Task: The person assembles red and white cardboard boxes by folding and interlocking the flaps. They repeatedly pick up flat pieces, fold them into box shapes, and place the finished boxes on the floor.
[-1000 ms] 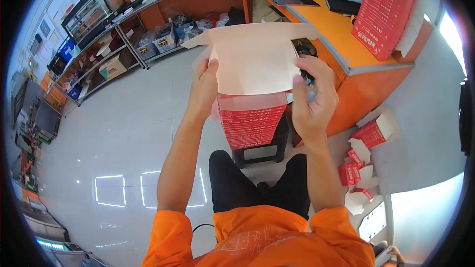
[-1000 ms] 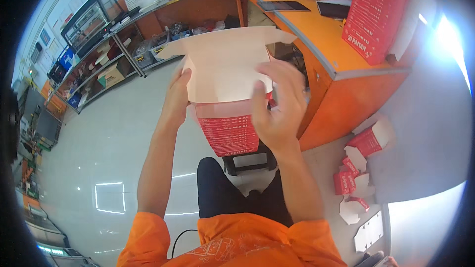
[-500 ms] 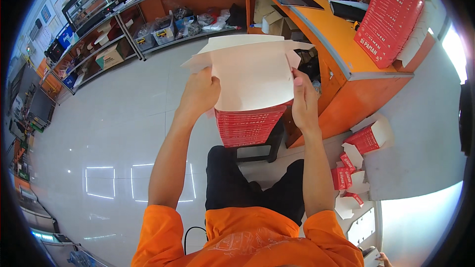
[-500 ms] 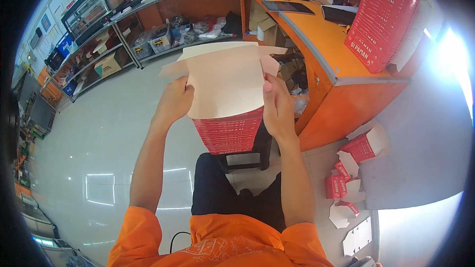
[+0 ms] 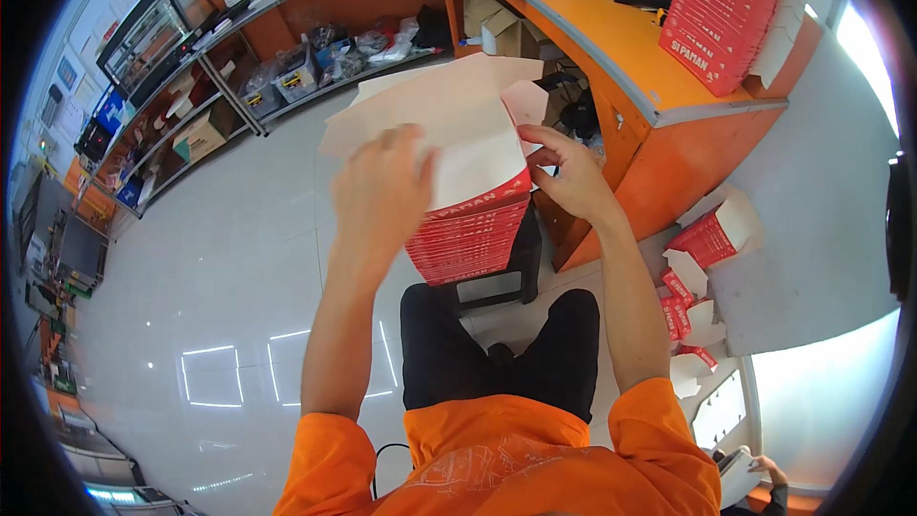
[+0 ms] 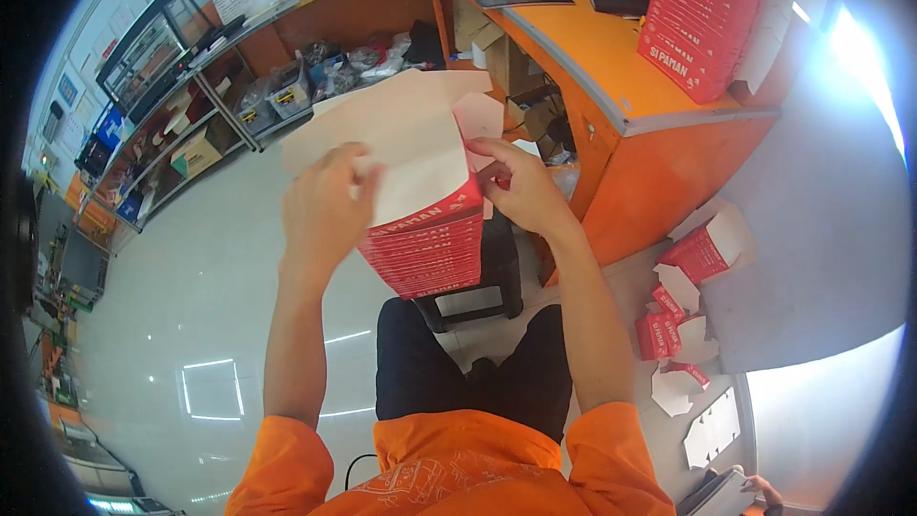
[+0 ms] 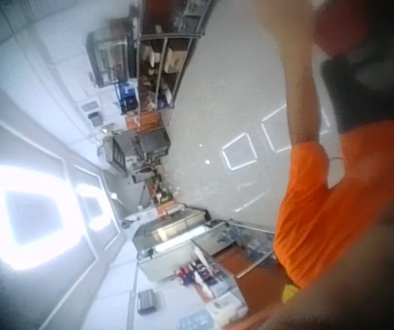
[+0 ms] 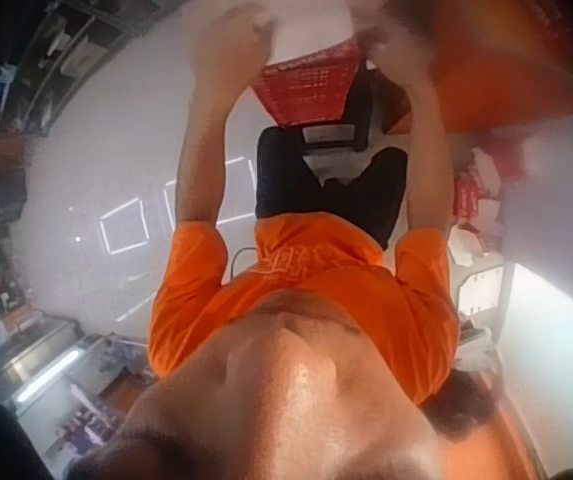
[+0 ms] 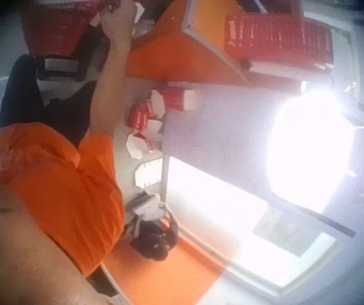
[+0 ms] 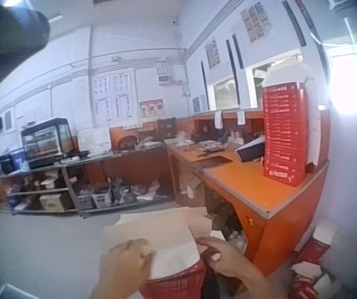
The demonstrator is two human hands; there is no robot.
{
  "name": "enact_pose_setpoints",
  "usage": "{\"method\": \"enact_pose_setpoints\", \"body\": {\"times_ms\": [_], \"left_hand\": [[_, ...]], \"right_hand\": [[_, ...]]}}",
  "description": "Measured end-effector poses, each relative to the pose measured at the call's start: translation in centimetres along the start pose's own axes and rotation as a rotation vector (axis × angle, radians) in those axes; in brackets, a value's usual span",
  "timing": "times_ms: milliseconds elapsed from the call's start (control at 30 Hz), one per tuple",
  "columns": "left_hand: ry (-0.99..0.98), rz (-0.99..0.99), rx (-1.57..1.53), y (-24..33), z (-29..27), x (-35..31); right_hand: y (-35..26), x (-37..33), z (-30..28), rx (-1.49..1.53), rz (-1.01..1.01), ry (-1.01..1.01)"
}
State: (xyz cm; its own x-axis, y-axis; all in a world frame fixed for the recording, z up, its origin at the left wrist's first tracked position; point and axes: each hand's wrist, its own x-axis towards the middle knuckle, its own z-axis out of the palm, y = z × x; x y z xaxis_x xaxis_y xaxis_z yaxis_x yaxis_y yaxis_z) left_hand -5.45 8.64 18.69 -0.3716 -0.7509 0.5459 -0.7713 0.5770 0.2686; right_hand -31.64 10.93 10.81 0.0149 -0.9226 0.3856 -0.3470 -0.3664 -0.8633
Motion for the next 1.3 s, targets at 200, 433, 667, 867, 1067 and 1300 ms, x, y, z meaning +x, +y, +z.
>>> {"method": "enact_pose_setpoints", "body": {"times_ms": [200,433,667,867,1067,1300], "left_hand": [[-0.381,0.446,-0.262,3.9,2.9,2.7],[-0.566,0.494,-0.088,4.5,3.6,2.8],[-0.479,0.575,0.142,5.2,4.5,1.8],[-0.384,0.616,0.233,5.1,5.2,1.1],[-0.435,0.614,0.308,6.0,5.2,0.9],[-0.663,0.472,0.015,5.9,3.3,2.3]], "right_hand": [[0.6,0.0,0.5,0.022,-0.084,0.040],[2.1,-0.7,1.5,0.165,0.007,0.231],[1.9,-0.8,1.5,0.228,0.153,0.175],[2.4,-1.0,1.7,0.219,0.104,0.160],[2.9,-1.0,1.8,0.263,0.127,0.127],[3.3,-1.4,2.3,0.160,0.065,0.237]]}}
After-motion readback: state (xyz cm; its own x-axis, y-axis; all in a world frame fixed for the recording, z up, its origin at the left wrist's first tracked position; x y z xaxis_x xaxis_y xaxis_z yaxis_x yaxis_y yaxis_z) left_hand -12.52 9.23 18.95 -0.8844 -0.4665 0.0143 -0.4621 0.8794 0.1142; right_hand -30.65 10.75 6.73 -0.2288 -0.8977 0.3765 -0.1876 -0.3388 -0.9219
